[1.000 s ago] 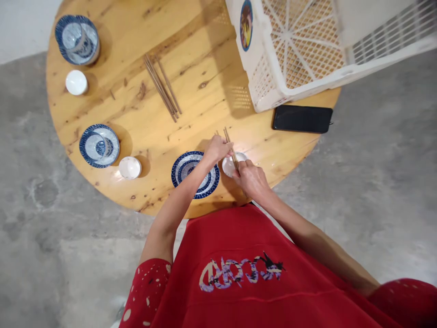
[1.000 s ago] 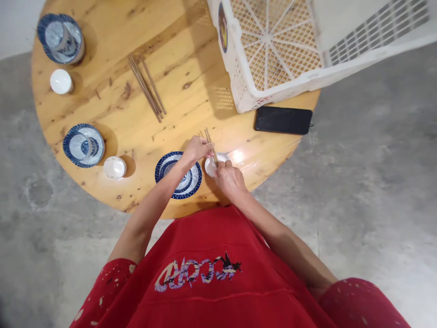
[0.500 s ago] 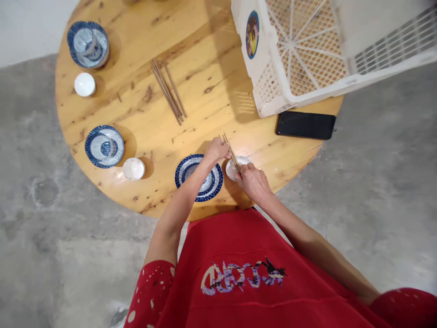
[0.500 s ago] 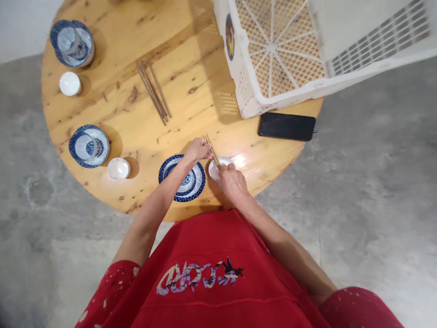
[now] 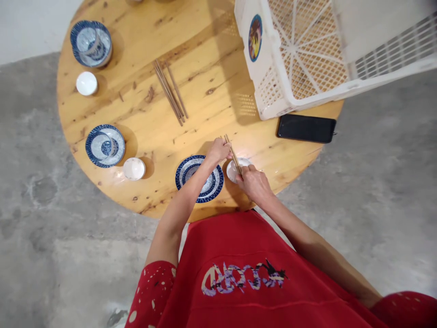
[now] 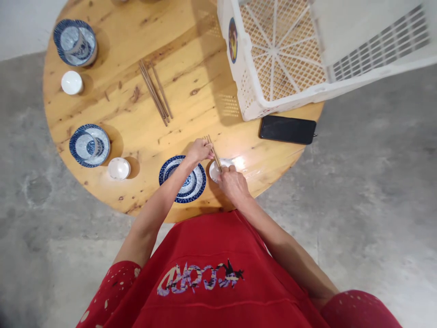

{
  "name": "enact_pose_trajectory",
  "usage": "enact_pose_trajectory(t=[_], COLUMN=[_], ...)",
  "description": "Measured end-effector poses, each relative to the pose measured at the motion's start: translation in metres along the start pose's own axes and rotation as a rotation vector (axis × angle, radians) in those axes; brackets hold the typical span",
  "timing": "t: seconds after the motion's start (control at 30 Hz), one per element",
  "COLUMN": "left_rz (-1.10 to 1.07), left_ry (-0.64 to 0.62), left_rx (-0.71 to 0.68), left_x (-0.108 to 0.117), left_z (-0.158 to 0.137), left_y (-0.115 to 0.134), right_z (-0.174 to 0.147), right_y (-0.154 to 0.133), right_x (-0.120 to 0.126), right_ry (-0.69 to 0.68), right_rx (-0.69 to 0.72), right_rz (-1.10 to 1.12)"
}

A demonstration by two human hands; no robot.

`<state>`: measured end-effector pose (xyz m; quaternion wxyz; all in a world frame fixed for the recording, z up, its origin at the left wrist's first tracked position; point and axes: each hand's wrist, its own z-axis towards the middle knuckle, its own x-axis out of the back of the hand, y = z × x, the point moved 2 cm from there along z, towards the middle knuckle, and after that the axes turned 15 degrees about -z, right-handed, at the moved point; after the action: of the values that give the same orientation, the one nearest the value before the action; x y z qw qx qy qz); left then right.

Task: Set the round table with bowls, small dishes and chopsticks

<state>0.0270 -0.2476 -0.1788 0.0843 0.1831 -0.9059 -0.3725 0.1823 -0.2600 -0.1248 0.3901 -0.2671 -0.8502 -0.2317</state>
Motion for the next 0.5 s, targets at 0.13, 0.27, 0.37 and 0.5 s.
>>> enact_pose_trajectory(t=[0.13,0.27,0.37,0.5], left_rz=[-0.006,-0.019,-0.022,-0.031], left_ry=[0.006,0.013,0.019,0.02], left_rx=[-0.004,-0.009,-0.012,-0.019], left_x=[-0.0006,-0.0015,-0.0016,-0.0013], left_z=[0.0007,0.0009,0.0008,0.0001], left_y=[0.0002,0.0006,0.0008,0.0014], right_z=[-0.0004,0.0,0.0,-0.0005], right_y=[0.0001,0.0007,0.0013,0.0021], right_x=[0.0023,0.0023,0.0017,0.0008], right_ry=[-0.014,-0.011,-0.007,-0.017], right_rx=[0.002,0.009,0.017,0.028], right_rz=[0.003,-0.004,-0.009,-0.014])
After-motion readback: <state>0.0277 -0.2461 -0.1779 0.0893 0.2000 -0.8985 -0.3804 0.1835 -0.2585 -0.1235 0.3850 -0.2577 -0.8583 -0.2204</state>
